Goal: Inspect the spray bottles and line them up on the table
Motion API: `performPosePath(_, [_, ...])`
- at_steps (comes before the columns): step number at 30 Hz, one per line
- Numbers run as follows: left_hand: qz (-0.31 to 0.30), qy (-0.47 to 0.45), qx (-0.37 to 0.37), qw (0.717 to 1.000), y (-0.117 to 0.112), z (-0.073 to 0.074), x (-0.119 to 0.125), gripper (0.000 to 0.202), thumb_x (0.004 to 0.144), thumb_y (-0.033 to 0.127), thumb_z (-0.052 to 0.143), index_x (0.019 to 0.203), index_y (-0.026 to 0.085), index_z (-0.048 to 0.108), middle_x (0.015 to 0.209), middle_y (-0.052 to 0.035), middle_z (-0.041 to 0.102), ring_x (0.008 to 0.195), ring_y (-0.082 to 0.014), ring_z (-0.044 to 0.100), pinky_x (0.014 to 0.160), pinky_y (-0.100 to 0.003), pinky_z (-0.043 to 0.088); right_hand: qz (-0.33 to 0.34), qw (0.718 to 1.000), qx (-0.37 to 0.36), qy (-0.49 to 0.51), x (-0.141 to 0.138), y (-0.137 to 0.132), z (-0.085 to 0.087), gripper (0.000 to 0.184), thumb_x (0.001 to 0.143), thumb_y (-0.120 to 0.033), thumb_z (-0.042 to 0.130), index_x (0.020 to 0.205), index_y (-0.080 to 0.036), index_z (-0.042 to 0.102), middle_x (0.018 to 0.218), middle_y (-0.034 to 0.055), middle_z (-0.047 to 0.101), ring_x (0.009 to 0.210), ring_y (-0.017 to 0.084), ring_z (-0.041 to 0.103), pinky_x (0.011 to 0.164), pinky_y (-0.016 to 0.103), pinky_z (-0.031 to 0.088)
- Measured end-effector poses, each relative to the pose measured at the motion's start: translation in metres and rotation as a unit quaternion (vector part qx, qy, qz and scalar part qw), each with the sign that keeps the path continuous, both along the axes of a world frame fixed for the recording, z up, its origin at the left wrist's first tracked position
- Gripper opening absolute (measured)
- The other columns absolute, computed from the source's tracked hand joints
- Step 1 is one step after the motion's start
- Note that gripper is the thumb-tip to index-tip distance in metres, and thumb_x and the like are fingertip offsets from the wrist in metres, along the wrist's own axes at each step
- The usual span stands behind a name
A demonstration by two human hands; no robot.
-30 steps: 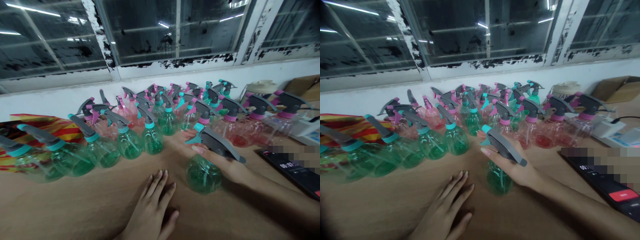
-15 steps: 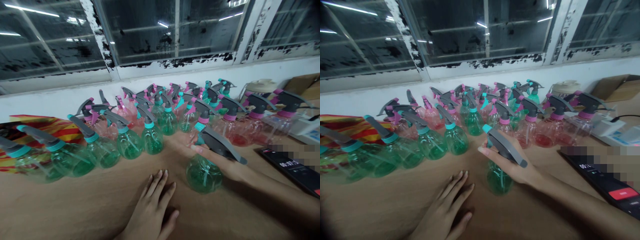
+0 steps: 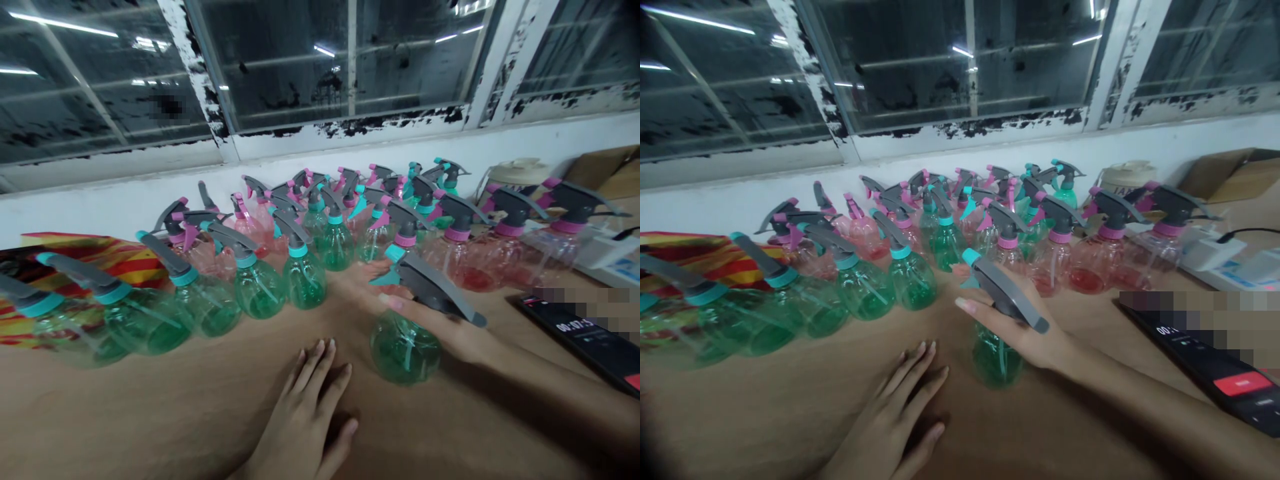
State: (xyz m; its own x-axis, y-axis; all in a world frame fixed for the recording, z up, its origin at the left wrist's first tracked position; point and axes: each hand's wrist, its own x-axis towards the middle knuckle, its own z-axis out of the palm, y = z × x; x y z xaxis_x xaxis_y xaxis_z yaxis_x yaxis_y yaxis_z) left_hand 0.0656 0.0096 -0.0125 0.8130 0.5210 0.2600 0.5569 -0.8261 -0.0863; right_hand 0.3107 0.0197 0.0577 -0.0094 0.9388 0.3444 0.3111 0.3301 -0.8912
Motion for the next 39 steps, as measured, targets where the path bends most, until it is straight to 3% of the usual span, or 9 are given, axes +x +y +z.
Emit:
performPosePath(6, [-0.001, 0.001, 0.004, 1.0, 0.0001, 0.0001, -0.0003, 0.05, 0.089, 0.032, 0.051, 0.136, 0.017, 0.041, 0.148, -0.0106, 0.028, 0.133, -0.0297, 0.028, 0.101, -0.048, 0.036, 0.004, 1.0, -0.025, -0.017, 0.004, -0.0005, -0.0057, 0.035, 0.08, -0.045, 0.059, 0.112, -0.03, 0.063, 0.094, 0.0011, 0.071, 0.101, 0.025, 0.062, 0.096, 0.044, 0.043])
performPosePath(13, [-0.006, 0.001, 0.008, 1.0, 0.0002, -0.0002, -0.0002, 0.05, 0.089, 0.03, 0.051, 0.136, 0.016, 0.041, 0.147, -0.0127, 0.028, 0.134, -0.0301, 0.027, 0.1, -0.048, 0.037, 0.015, 0.999, -0.048, 0.004, 0.0014, -0.0013, -0.002, 0.034, 0.08, -0.045, 0.057, 0.111, -0.032, 0.063, 0.096, 0.0013, 0.071, 0.093, 0.025, 0.066, 0.093, 0.044, 0.046])
performPosePath(18, [-0.006, 0.006, 0.01, 1.0, 0.0004, -0.0003, 0.0004, 0.051, 0.089, 0.032, 0.052, 0.136, 0.016, 0.04, 0.147, -0.0129, 0.029, 0.134, -0.0299, 0.027, 0.1, -0.048, 0.038, -0.001, 1.0, -0.03, 0.004, 0.0008, -0.0013, -0.0018, 0.033, 0.079, -0.045, 0.058, 0.108, -0.031, 0.065, 0.091, 0.0018, 0.071, 0.098, 0.025, 0.064, 0.094, 0.042, 0.045])
performPosePath(22, [-0.004, 0.002, 0.016, 1.0, 0.0003, 0.0001, 0.0004, 0.051, 0.089, 0.031, 0.052, 0.136, 0.016, 0.041, 0.147, -0.0129, 0.03, 0.133, -0.0301, 0.028, 0.1, -0.047, 0.037, 0.019, 0.999, -0.038, 0.015, 0.0001, -0.0026, -0.0002, 0.026, 0.08, -0.044, 0.057, 0.098, -0.029, 0.065, 0.087, 0.0016, 0.069, 0.087, 0.023, 0.066, 0.084, 0.038, 0.05])
performPosePath(26, [-0.01, -0.002, 0.016, 1.0, 0.0005, -0.0004, -0.0003, 0.051, 0.089, 0.031, 0.052, 0.136, 0.016, 0.04, 0.147, -0.0134, 0.029, 0.133, -0.0301, 0.027, 0.1, -0.048, 0.038, -0.027, 0.999, -0.018, -0.014, 0.0001, -0.0039, 0.0005, 0.018, 0.079, -0.042, 0.059, 0.087, -0.026, 0.061, 0.076, 0.0006, 0.064, 0.073, 0.02, 0.063, 0.065, 0.033, 0.051])
performPosePath(30, [-0.011, 0.002, 0.014, 1.0, 0.0008, -0.0008, -0.0004, 0.051, 0.089, 0.033, 0.052, 0.136, 0.016, 0.04, 0.147, -0.0138, 0.028, 0.134, -0.0306, 0.027, 0.099, -0.048, 0.038, -0.032, 0.999, -0.012, -0.02, 0.0012, -0.0037, -0.0011, 0.016, 0.08, -0.041, 0.057, 0.082, -0.025, 0.06, 0.069, -0.0002, 0.06, 0.066, 0.019, 0.06, 0.062, 0.031, 0.05])
performPosePath(39, [-0.007, -0.007, 0.013, 1.0, 0.0002, 0.0007, 0.0001, 0.049, 0.09, 0.033, 0.051, 0.135, 0.016, 0.041, 0.148, -0.0115, 0.027, 0.134, -0.0291, 0.026, 0.101, -0.048, 0.036, 0.026, 1.0, -0.003, 0.0, -0.0028, 0.0, 0.0033, 0.025, 0.083, -0.039, 0.054, 0.102, -0.028, 0.066, 0.079, 0.0009, 0.07, 0.091, 0.022, 0.065, 0.091, 0.038, 0.047])
